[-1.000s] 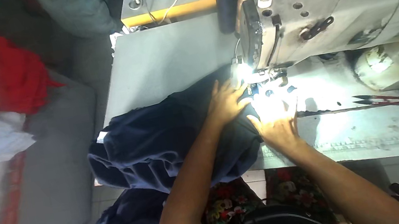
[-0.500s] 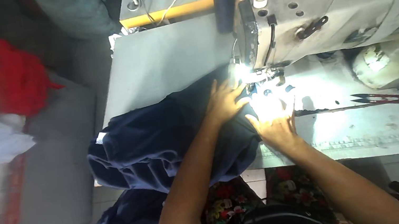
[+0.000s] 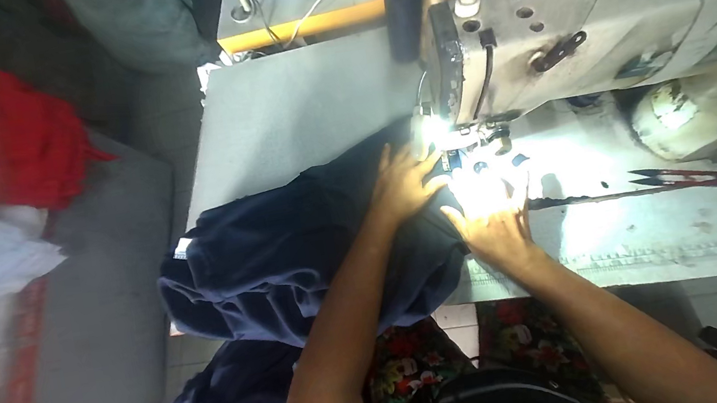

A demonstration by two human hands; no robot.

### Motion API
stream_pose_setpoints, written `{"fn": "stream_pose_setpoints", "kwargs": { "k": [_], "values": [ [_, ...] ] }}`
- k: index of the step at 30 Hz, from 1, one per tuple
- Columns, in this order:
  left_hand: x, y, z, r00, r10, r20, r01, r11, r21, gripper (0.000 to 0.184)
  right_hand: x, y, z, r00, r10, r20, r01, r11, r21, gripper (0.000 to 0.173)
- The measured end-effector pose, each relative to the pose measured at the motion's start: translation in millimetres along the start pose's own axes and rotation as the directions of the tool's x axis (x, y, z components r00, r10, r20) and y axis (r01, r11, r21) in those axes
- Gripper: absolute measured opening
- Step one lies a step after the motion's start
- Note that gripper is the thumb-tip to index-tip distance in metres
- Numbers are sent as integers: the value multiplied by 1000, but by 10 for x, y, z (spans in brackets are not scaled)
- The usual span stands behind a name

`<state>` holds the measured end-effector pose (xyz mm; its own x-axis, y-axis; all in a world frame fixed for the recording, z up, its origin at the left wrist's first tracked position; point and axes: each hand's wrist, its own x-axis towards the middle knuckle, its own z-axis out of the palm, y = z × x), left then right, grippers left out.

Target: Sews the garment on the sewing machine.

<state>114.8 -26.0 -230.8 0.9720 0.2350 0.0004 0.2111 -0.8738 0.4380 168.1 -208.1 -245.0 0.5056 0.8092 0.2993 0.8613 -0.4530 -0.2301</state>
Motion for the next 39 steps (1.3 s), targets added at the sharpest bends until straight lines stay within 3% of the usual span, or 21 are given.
{"fn": "stream_pose_setpoints", "kwargs": {
  "k": [14, 21, 25, 27, 29, 31, 33, 39],
  "values": [
    [20, -27, 1, 1000, 15, -18, -15, 1000, -5, 49, 21, 10, 16, 1000, 0, -6, 0, 1000, 12, 49],
    [11, 1, -8, 1000, -1, 9, 1, 1000, 13, 61, -81, 104, -110, 998, 55, -22, -51, 991, 125, 57],
    [17, -8, 2, 1000, 3, 18, -3, 1000, 10, 63, -295, 550, -586, 988, 152, -12, -148, 977, 155, 58],
    [16, -9, 4, 1000, 7, 18, -7, 1000, 5, 63, -441, 954, -824, 976, 175, -132, -164, 982, 95, 48],
    [15, -17, 5, 1000, 13, 9, -13, 1000, -2, 62, -575, 1381, -1013, 931, 256, -262, -259, 966, 25, 48],
    [23, -32, 11, 1000, 24, 4, -24, 1000, 1, 62, -663, 1750, -1153, 882, 370, -293, -395, 918, -28, 55],
    [24, -34, 24, 1000, 29, 0, -29, 1000, 4, 62, -714, 2009, -1203, 864, 403, -301, -441, 895, -69, 57],
    [23, -45, 37, 999, 36, 0, -36, 999, 16, 63, -711, 2018, -1233, 862, 400, -310, -447, 889, -96, 53]
  ]
}}
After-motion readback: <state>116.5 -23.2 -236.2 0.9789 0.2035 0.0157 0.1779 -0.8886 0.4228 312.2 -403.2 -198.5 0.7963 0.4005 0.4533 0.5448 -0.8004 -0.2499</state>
